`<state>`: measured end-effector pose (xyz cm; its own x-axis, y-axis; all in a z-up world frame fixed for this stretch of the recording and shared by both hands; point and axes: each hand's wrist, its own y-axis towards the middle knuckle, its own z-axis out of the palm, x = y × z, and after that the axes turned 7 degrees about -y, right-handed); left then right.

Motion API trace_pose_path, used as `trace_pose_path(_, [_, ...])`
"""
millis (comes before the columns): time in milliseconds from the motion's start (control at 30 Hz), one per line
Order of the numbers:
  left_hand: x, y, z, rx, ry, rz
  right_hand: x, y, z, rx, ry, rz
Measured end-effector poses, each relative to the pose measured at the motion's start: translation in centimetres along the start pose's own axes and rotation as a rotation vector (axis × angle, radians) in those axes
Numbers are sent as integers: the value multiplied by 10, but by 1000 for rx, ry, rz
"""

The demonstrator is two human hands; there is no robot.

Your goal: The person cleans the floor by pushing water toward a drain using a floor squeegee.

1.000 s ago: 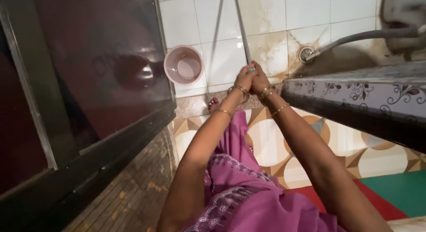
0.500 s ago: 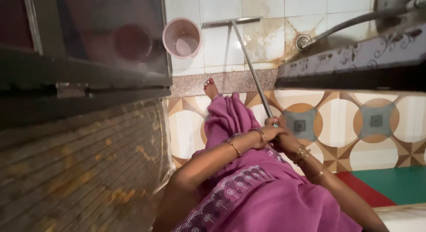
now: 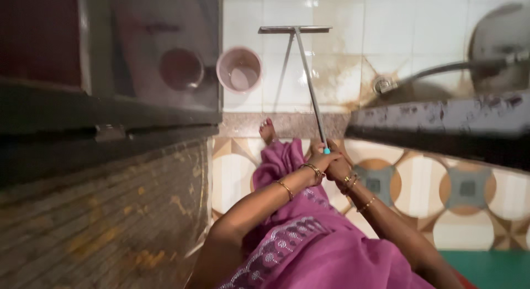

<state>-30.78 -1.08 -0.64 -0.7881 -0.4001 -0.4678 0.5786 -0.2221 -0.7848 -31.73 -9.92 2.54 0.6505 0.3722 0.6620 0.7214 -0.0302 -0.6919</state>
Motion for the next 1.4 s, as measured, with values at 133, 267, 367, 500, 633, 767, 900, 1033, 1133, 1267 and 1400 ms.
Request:
trace_pose_path(133, [-87, 67, -17, -83, -62, 58, 69, 96, 12, 58, 237, -138])
trace_pose_path(267, [-180, 140, -30, -83, -142, 164, 171, 174, 18, 21, 49, -76])
trace_pose_path(367, [-210, 174, -30, -66, -165, 222, 200, 199, 19, 42, 84, -103])
trace_pose_path(500, [-170, 174, -25, -7, -78, 100, 166, 180, 10, 84, 44, -87])
trace_pose_path(633, [-77, 119, -9, 110, 6, 136, 107, 93, -1, 45, -56, 77])
trace_pose_path(767, [-25, 18, 11, 118, 214, -343, 24, -2, -25, 149, 59, 155])
trace_pose_path(900, [47, -47, 29, 423, 497, -412, -84, -75, -45, 79, -144, 203])
trace_pose_path(1033, [127, -34, 37, 691, 759, -166, -168, -127, -69, 48, -615, -339])
trace_pose_path(1133, [153, -19, 40, 729, 891, -61, -186, -144, -76, 11, -749, -342])
trace_pose_path(1267, [139, -14, 31, 687, 893, -71, -169, -114, -46, -187, -764, -567])
trace_pose_path(1400, [87, -6, 25, 355, 611, 6, -132, -57, -25, -71, -12, -210])
